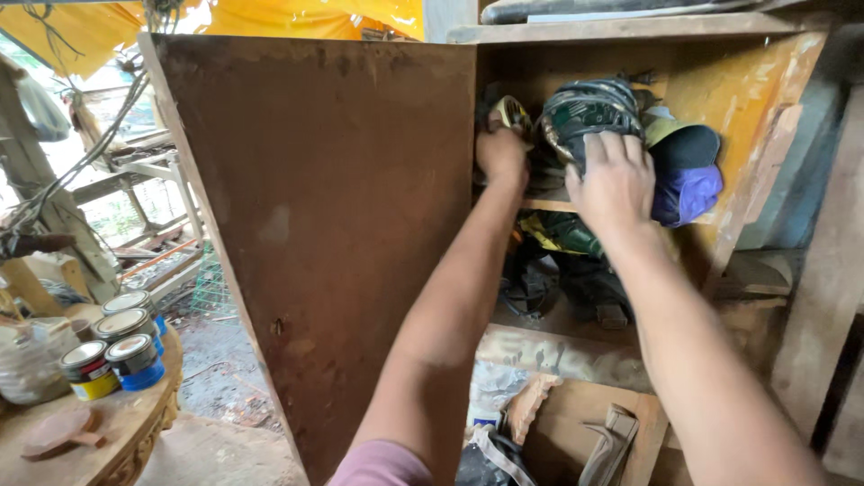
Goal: The person applies masking tape to the front surface and around the handle of a small wooden drawer.
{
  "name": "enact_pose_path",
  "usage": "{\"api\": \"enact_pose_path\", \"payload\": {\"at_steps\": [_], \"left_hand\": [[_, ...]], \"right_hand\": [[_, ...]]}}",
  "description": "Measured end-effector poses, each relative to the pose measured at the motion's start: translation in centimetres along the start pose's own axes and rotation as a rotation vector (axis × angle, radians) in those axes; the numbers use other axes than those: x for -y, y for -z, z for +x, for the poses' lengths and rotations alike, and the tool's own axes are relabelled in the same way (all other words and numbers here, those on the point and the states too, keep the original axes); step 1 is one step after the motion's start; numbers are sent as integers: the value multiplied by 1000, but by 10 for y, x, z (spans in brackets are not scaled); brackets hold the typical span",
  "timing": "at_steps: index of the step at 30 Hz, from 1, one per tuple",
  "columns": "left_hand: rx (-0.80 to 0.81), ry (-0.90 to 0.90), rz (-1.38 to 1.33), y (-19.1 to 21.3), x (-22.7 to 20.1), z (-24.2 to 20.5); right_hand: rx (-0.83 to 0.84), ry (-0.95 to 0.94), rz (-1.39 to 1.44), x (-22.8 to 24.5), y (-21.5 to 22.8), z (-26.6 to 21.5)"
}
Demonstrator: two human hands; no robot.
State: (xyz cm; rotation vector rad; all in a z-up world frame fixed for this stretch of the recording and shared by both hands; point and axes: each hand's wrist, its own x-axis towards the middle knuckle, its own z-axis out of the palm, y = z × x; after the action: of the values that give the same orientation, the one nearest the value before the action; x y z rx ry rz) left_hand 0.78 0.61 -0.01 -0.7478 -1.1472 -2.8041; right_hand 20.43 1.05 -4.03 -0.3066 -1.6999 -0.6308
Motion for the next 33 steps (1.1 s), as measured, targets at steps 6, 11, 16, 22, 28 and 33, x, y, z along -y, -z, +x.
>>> {"api": "enact_pose_path", "payload": {"at_steps": [6,11,16,22,28,33], "left_hand": [[60,-550,940,-26,-2,2],[304,-486,962,-41,-28,66],[329,-499,940,-31,-51,59],[391,-435,881,-22,-78,35],[394,-340,939,-17,-77,25],[341,-519,803,45,-79,-62]], "right_hand": [[221,-132,-221,12,-31,-3],[300,-67,-363,23,-104,20],[273,-376,189,48,-116,39],[154,-487,450,71,-79,46],[120,-551,446,65,-96,58],[182,-397,653,36,-121,60]]}}
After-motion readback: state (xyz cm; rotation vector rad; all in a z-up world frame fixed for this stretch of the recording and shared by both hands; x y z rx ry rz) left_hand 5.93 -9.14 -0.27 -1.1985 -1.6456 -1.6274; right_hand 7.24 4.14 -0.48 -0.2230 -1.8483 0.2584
